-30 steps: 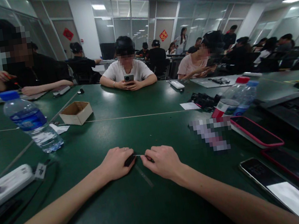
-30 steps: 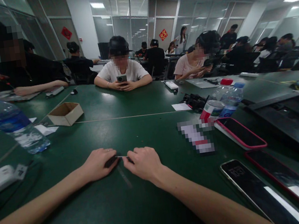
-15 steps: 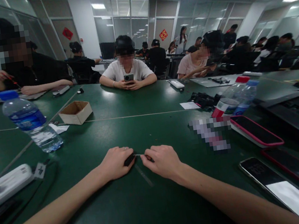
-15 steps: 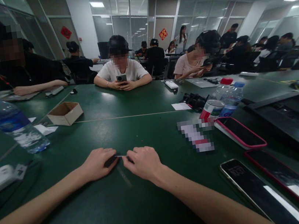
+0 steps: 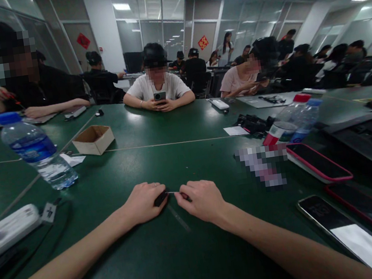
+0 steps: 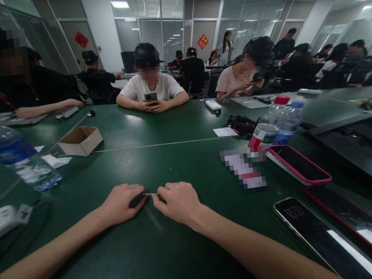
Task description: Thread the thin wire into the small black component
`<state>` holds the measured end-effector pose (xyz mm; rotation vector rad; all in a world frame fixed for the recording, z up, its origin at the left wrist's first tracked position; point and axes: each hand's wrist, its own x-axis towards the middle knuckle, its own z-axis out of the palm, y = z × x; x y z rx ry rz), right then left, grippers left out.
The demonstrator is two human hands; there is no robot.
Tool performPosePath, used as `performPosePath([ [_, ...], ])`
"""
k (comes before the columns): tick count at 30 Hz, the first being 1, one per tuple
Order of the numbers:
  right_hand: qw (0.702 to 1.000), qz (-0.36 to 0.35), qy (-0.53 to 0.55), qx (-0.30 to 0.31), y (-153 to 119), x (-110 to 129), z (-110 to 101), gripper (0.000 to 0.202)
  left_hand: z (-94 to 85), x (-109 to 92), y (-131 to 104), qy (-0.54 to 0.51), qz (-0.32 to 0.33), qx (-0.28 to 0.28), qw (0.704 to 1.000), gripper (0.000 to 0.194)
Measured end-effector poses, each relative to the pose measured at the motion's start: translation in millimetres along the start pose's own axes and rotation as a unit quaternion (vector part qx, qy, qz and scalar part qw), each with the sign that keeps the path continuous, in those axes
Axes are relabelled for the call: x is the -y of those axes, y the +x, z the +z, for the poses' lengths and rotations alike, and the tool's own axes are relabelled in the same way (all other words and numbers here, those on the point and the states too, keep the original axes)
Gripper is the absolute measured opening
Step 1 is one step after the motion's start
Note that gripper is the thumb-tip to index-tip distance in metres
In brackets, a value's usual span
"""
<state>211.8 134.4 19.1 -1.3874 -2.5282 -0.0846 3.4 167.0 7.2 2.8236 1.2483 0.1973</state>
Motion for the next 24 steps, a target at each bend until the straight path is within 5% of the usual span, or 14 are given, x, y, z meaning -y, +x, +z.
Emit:
performPosePath([
  [24, 1.000, 0.018, -0.005, 0.010, 0.6, 0.9, -1.1, 0.046, 1.3, 0.4, 0.2, 0.015, 0.004, -0.006, 1.000, 0.025],
])
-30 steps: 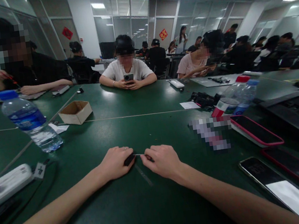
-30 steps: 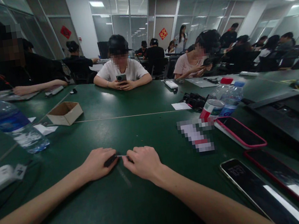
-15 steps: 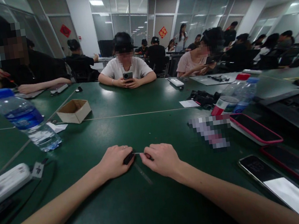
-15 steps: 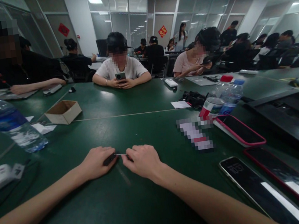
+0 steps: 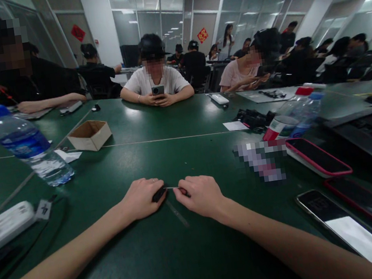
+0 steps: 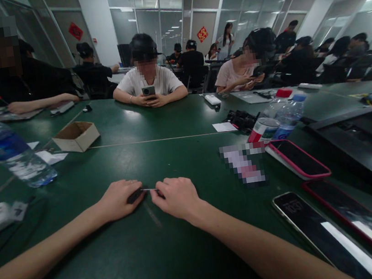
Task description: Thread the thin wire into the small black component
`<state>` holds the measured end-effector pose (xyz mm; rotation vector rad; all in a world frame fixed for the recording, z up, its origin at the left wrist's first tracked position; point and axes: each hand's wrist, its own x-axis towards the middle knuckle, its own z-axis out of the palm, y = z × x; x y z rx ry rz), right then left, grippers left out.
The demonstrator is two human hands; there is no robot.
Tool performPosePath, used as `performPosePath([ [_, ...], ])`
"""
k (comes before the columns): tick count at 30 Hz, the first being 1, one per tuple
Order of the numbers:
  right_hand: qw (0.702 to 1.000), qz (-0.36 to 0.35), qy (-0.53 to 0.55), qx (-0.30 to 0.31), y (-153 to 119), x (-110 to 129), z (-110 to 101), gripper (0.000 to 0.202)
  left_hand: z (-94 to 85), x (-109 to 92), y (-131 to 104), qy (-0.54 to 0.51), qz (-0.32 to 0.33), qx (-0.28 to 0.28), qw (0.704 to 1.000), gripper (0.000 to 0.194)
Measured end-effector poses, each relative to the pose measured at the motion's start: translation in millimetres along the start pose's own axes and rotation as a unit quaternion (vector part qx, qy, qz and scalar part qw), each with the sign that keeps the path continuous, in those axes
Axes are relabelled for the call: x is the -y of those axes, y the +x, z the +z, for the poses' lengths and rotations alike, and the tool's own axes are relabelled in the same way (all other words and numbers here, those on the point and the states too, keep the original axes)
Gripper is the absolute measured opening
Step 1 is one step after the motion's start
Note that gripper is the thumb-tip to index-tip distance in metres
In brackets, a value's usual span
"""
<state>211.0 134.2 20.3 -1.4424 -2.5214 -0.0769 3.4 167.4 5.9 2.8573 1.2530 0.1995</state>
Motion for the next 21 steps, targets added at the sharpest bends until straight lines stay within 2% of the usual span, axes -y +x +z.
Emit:
performPosePath([
  [21, 1.000, -0.002, 0.010, 0.008, 0.1, 0.2, -2.5, 0.045, -0.6, -0.3, -0.4, -0.011, -0.004, 0.000, 1.000, 0.025],
])
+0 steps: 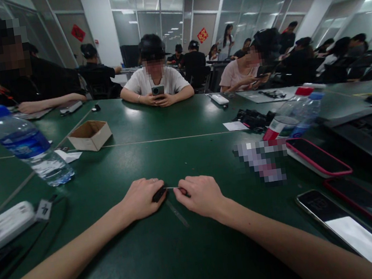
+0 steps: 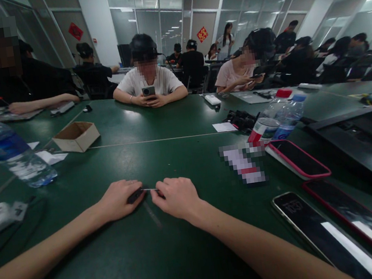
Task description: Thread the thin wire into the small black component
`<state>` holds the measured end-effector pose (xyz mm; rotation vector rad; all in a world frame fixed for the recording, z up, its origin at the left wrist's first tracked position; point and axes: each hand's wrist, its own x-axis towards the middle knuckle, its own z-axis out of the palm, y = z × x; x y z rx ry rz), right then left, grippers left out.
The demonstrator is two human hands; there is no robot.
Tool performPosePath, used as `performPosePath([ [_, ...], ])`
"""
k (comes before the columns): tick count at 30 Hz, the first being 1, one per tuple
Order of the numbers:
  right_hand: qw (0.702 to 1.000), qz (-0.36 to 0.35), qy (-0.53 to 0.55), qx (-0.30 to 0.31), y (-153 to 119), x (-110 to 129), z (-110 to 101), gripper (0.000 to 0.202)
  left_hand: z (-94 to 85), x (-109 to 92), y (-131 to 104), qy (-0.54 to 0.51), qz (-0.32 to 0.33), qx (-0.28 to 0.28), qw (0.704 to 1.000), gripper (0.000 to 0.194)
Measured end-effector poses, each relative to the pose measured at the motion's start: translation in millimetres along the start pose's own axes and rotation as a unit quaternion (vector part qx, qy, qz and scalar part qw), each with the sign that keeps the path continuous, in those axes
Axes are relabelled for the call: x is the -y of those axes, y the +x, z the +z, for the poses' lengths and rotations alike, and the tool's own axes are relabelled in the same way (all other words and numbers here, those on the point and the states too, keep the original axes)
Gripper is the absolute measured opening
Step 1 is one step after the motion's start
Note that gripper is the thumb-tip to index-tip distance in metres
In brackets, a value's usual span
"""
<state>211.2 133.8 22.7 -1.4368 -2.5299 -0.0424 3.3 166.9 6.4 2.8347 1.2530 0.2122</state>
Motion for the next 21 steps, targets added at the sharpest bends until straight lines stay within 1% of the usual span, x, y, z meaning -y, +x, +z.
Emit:
performPosePath([
  [21, 1.000, -0.002, 0.001, 0.004, 0.1, -0.1, -0.2, 0.044, -0.2, 0.0, -0.1, 0.002, 0.000, 0.003, 1.000, 0.024],
])
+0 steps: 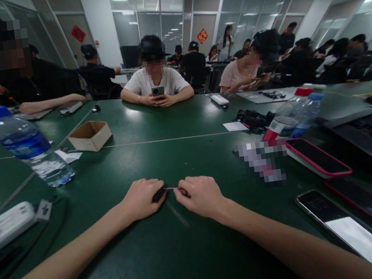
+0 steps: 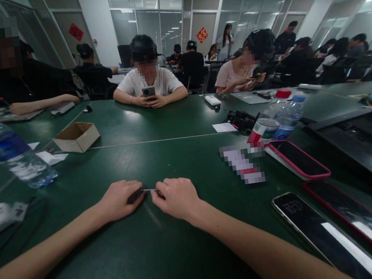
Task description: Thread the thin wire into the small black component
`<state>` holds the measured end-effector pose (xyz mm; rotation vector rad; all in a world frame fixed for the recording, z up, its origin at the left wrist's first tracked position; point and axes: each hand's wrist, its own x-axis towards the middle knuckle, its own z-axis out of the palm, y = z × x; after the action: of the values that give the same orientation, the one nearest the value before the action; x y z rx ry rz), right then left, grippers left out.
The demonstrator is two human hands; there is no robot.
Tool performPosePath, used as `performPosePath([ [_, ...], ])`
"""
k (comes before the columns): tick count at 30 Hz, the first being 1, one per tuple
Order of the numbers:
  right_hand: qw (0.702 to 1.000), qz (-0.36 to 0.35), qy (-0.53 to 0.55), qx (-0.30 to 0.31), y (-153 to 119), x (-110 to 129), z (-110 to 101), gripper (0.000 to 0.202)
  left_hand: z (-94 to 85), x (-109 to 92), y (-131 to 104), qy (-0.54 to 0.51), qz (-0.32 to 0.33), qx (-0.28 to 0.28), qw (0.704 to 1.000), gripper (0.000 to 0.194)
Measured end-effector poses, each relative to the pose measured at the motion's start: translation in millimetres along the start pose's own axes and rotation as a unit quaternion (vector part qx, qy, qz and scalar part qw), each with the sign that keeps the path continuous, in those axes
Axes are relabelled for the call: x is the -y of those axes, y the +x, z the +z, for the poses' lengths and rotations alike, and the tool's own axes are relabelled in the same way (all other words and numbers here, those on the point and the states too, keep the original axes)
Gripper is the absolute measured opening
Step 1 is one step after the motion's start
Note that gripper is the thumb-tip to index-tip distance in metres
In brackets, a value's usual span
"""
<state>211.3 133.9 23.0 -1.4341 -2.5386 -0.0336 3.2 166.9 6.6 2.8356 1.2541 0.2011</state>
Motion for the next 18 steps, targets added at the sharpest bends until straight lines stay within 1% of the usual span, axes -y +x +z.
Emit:
performPosePath([
  [9, 1.000, 0.002, -0.002, -0.003, 0.1, -0.2, 0.7, 0.045, 0.0, -0.1, 0.0, -0.002, 0.002, -0.002, 1.000, 0.025],
  [18, 1.000, -0.007, -0.001, -0.019, -0.9, -0.1, 3.3, 0.047, 1.8, 1.3, 0.7, 0.015, 0.004, 0.003, 1.000, 0.028],
])
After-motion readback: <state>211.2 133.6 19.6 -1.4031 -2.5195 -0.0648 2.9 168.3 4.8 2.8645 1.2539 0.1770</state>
